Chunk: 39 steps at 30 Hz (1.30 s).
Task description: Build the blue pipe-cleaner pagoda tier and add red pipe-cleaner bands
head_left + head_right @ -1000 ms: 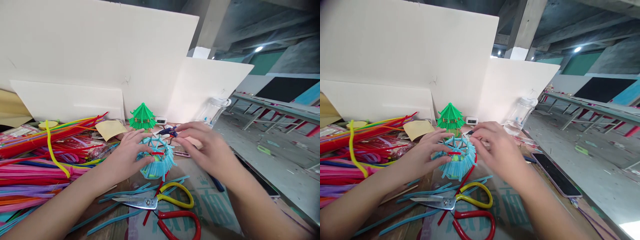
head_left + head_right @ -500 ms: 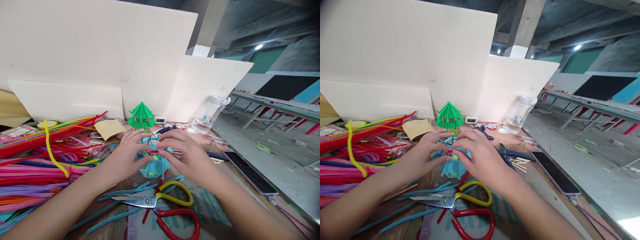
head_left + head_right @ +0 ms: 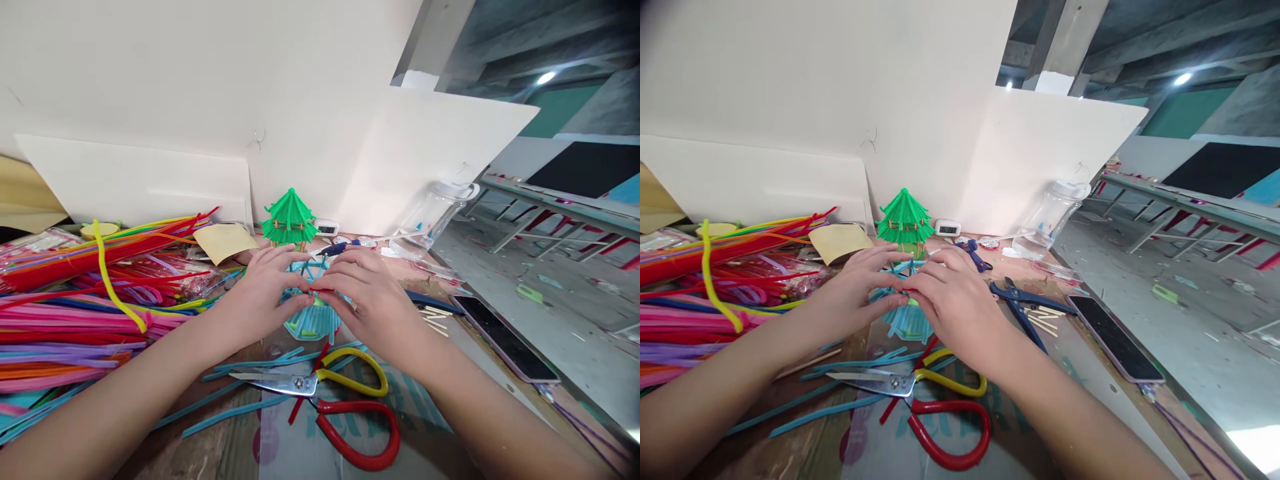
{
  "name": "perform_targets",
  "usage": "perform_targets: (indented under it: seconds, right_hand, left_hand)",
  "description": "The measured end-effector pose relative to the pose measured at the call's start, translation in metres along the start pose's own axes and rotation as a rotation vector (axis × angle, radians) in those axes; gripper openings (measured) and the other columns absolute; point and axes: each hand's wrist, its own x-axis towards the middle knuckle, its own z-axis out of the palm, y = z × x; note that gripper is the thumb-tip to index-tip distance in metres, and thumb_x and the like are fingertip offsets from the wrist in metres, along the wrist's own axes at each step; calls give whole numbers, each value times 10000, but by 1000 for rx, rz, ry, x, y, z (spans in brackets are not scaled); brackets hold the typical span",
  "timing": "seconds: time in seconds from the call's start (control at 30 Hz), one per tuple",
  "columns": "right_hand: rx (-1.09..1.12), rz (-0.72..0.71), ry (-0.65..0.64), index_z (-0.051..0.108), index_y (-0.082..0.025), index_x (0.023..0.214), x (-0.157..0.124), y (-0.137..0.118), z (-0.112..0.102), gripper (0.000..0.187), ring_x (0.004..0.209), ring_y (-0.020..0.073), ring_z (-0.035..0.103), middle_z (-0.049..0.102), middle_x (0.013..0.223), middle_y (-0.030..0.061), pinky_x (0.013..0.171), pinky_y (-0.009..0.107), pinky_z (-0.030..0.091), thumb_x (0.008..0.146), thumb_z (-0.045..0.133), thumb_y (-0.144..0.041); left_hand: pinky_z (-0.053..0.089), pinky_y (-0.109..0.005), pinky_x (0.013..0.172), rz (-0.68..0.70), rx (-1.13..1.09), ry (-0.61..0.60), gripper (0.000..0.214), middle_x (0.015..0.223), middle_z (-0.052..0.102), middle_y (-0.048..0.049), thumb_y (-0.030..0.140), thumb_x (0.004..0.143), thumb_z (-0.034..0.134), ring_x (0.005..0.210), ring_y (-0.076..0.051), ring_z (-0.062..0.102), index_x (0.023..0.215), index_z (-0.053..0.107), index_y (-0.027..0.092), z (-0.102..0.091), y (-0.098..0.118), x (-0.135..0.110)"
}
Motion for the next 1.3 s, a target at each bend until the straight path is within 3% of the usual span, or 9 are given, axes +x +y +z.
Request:
perform_targets:
  seconds: [0.4, 0.63, 0.8, 1.07, 1.2, 1.3]
  right_hand:
    - [-32, -20, 1, 705, -195, 979, 4, -3, 1, 133, 932, 237, 586, 755, 904, 51, 909, 416, 472, 999, 578, -166]
    - [-29, 5, -41, 703, -209, 1028, 1, -2, 0, 144, 989, 249, 574, 749, 938, 57, 957, 446, 466, 1002, 568, -167]
    - [23, 63, -6, 671, -199, 1112, -1, 3, -8, 140, 1107, 263, 593, 735, 1096, 88, 1016, 476, 464, 990, 603, -195]
    - [-11, 80, 76, 715, -231, 920, 2, 19, -22, 130, 873, 232, 625, 727, 878, 55, 780, 386, 493, 981, 614, -177]
    - [6, 94, 36, 719, -219, 885, 2, 20, -23, 121, 848, 232, 620, 713, 822, 51, 760, 373, 477, 975, 639, -215]
    - [-10, 95, 17, 736, -197, 917, 1, 21, -25, 160, 844, 232, 623, 721, 831, 64, 762, 372, 479, 998, 598, -214]
  left_hand:
    - [302, -606, 1198, 21, 27, 32, 170, 1396, 635, -53, 360, 958, 657, 1424, -320, 449, 1042, 791, 301, 2, 2, 0]
    - [305, -595, 1201, 35, 33, 40, 173, 1382, 638, -52, 371, 961, 648, 1415, -314, 457, 1028, 787, 292, 3, 1, 0]
    - [324, -593, 1187, 50, 39, 42, 208, 1393, 630, -72, 394, 971, 627, 1412, -319, 461, 1003, 790, 269, 2, 0, 0]
    - [303, -613, 1203, -17, 66, -5, 179, 1444, 608, -41, 371, 959, 647, 1441, -335, 436, 1011, 799, 293, -6, -3, 1]
    - [301, -640, 1198, -25, 67, -54, 164, 1434, 618, -38, 389, 931, 686, 1443, -366, 430, 998, 803, 295, -11, -7, 0]
    - [325, -630, 1187, 1, 71, -12, 238, 1436, 610, -74, 425, 929, 684, 1430, -359, 443, 1091, 773, 275, -13, -5, -2]
